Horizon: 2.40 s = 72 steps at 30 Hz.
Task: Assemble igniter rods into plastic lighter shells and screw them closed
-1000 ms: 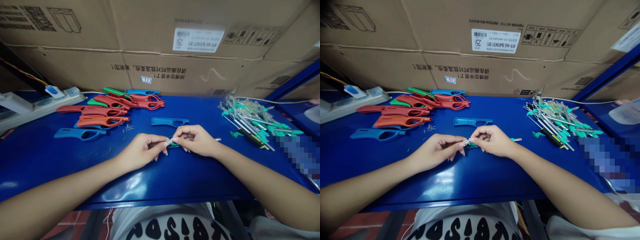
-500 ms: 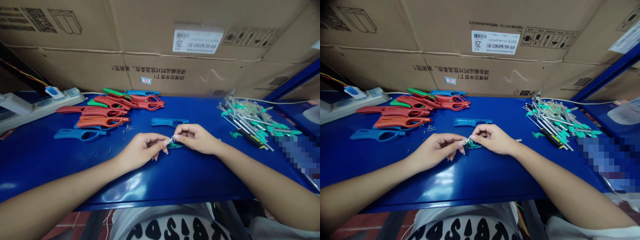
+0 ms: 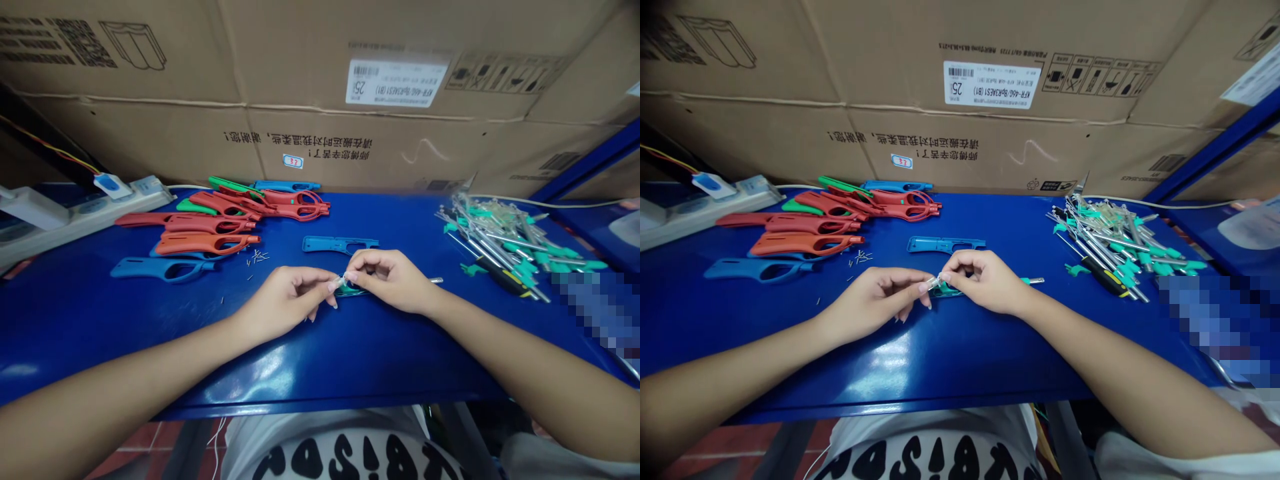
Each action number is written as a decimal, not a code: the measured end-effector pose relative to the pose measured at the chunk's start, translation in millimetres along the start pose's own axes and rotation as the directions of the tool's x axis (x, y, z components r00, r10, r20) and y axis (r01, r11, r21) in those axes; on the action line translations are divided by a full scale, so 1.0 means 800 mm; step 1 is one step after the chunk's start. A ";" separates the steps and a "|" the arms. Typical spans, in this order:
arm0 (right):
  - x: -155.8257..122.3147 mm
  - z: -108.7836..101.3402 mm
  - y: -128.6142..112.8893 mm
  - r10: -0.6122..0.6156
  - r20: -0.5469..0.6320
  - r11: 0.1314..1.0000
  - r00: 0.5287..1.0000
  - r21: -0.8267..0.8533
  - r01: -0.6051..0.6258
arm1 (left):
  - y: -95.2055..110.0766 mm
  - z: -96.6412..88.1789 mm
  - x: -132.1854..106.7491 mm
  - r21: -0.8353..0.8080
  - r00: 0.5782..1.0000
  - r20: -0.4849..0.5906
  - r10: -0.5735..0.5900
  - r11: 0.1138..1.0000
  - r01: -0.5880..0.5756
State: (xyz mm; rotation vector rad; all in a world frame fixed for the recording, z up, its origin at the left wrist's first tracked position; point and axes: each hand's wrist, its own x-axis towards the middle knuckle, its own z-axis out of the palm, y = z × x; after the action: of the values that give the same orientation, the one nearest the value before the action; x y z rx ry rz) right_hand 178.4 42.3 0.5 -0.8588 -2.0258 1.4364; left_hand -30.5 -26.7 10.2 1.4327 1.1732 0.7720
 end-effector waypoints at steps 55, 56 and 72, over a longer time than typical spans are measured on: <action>-0.002 0.002 -0.003 -0.002 0.018 1.000 1.000 -0.020 0.002 | -0.002 -0.003 0.000 0.029 0.999 0.034 0.026 0.999 -0.027; -0.002 0.002 -0.005 0.001 0.020 1.000 1.000 -0.009 0.000 | -0.001 -0.005 0.000 0.041 0.999 0.036 0.034 0.999 -0.035; 0.003 -0.005 -0.006 0.155 -0.079 0.984 0.985 0.099 -0.147 | 0.006 -0.039 0.000 0.650 0.943 0.135 0.303 0.692 -0.315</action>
State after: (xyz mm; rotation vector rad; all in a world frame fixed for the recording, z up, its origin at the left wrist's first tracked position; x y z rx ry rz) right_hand 178.7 45.0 6.6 -1.0348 -1.8491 1.5346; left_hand -57.7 -16.0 21.3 2.2828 1.2732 0.5740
